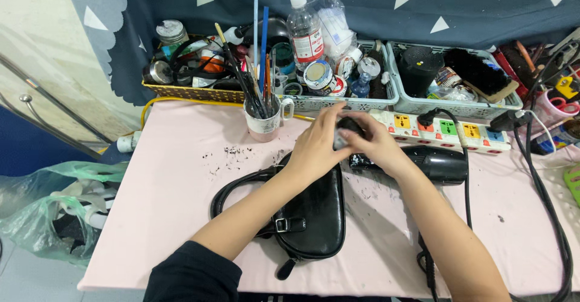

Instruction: The person detaches a strap from a black handbag, opens small jars of dye or cleaner, and applies a substance to the bag's trim using a thin brush.

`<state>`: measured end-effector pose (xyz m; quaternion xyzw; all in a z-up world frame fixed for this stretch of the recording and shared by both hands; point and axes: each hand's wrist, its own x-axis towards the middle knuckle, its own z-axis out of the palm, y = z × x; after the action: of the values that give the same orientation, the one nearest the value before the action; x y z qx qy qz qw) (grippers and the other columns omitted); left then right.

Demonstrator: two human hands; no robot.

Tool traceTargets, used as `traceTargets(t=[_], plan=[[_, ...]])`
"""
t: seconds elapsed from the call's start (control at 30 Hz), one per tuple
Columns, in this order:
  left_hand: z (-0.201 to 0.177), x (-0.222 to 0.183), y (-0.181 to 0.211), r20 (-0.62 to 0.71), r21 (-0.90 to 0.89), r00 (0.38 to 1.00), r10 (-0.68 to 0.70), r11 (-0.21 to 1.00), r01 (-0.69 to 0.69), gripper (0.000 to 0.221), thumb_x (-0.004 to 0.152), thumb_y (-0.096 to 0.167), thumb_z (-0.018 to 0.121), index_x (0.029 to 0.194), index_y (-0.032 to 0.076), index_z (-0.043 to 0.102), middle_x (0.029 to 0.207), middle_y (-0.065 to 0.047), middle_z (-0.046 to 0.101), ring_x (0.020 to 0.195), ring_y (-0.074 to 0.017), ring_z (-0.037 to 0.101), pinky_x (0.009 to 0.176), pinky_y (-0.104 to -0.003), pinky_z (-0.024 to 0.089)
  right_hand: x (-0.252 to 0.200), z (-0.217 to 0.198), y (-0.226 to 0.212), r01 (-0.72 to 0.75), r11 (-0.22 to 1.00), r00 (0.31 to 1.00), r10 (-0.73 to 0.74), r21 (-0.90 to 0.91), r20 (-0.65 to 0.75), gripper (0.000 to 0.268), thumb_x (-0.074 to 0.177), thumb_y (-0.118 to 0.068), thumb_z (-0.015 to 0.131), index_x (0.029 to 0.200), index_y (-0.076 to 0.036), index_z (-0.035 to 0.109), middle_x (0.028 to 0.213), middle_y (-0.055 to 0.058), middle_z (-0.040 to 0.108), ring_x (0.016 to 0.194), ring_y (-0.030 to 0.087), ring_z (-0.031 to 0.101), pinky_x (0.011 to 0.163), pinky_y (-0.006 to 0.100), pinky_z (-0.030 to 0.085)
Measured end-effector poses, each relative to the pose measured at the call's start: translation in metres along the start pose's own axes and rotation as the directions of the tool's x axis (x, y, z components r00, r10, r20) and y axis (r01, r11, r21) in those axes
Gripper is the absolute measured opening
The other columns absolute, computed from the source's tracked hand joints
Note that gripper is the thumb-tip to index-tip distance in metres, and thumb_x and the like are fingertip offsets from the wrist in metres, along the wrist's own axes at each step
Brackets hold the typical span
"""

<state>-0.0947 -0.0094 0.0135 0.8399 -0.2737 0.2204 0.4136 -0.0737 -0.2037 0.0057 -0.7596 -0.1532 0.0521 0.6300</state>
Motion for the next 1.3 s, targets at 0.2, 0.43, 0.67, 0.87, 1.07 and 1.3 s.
traceTargets(t=[0.2, 0.43, 0.67, 0.87, 1.07, 1.3], plan=[[-0.010, -0.015, 0.009, 0.257, 0.024, 0.929, -0.267, 0.963, 0.270, 0.077, 0.072, 0.037, 0.087, 0.129, 0.001, 0.049, 0.122, -0.021, 0.062, 0.110, -0.0395, 0.066, 0.090, -0.047, 0.054, -0.019, 0.023, -0.010, -0.004, 0.939, 0.982, -0.062, -0.344, -0.179, 0.035, 0.100, -0.030, 0.068, 0.117, -0.001, 0.055, 0.099, 0.018, 0.067, 0.088, 0.023, 0.064, 0.071, 0.038, 0.053], [-0.027, -0.034, 0.030, 0.105, 0.105, 0.975, -0.197, 0.977, 0.186, 0.070, 0.068, 0.035, 0.087, 0.116, -0.004, 0.053, 0.110, -0.023, 0.065, 0.100, -0.0422, 0.067, 0.081, -0.048, 0.055, -0.038, 0.062, -0.064, 0.070, 0.629, 0.952, -0.273, -0.774, -0.136, 0.033, 0.092, -0.037, 0.062, 0.103, -0.006, 0.065, 0.079, 0.019, 0.071, 0.073, 0.040, 0.068, 0.063, 0.050, 0.051], [-0.052, -0.036, 0.022, 0.411, -0.268, 0.905, -0.105, 0.935, 0.230, 0.051, 0.064, 0.030, 0.084, 0.098, -0.003, 0.066, 0.088, -0.018, 0.074, 0.083, -0.0340, 0.074, 0.076, -0.040, 0.058, -0.051, 0.065, -0.081, 0.331, 0.575, 0.891, -0.451, -0.748, 0.048, 0.027, 0.085, -0.034, 0.066, 0.089, -0.007, 0.069, 0.069, 0.017, 0.065, 0.065, 0.038, 0.064, 0.058, 0.047, 0.049], [-0.048, -0.056, -0.012, 0.831, -0.552, 0.492, 0.260, 0.498, 0.669, 0.053, 0.075, 0.030, 0.087, 0.110, -0.004, 0.066, 0.099, -0.010, 0.076, 0.093, -0.0192, 0.073, 0.084, -0.034, 0.061, -0.069, 0.057, -0.089, 0.716, 0.527, 0.687, -0.648, -0.458, 0.329, 0.038, 0.077, -0.034, 0.062, 0.094, 0.000, 0.066, 0.076, 0.016, 0.061, 0.064, 0.036, 0.060, 0.056, 0.042, 0.049], [-0.013, -0.071, -0.010, 0.580, -0.108, 0.116, 0.807, -0.064, 0.992, 0.055, 0.078, 0.033, 0.084, 0.115, -0.003, 0.067, 0.099, -0.009, 0.074, 0.084, -0.0180, 0.073, 0.060, -0.023, 0.055, -0.060, 0.049, -0.070, 0.953, 0.023, 0.167, -0.872, -0.302, 0.460, 0.045, 0.093, -0.038, 0.052, 0.103, 0.003, 0.067, 0.085, 0.015, 0.063, 0.067, 0.029, 0.062, 0.058, 0.039, 0.051], [-0.041, -0.049, 0.004, 0.777, -0.600, 0.581, 0.242, 0.565, 0.567, 0.055, 0.084, 0.027, 0.086, 0.123, -0.003, 0.064, 0.103, -0.014, 0.071, 0.091, -0.0209, 0.068, 0.080, -0.033, 0.056, -0.076, 0.011, -0.034, 0.803, 0.508, 0.569, -0.809, -0.311, 0.147, 0.056, 0.100, -0.054, 0.046, 0.117, -0.002, 0.058, 0.099, 0.015, 0.066, 0.082, 0.026, 0.064, 0.072, 0.038, 0.053]])
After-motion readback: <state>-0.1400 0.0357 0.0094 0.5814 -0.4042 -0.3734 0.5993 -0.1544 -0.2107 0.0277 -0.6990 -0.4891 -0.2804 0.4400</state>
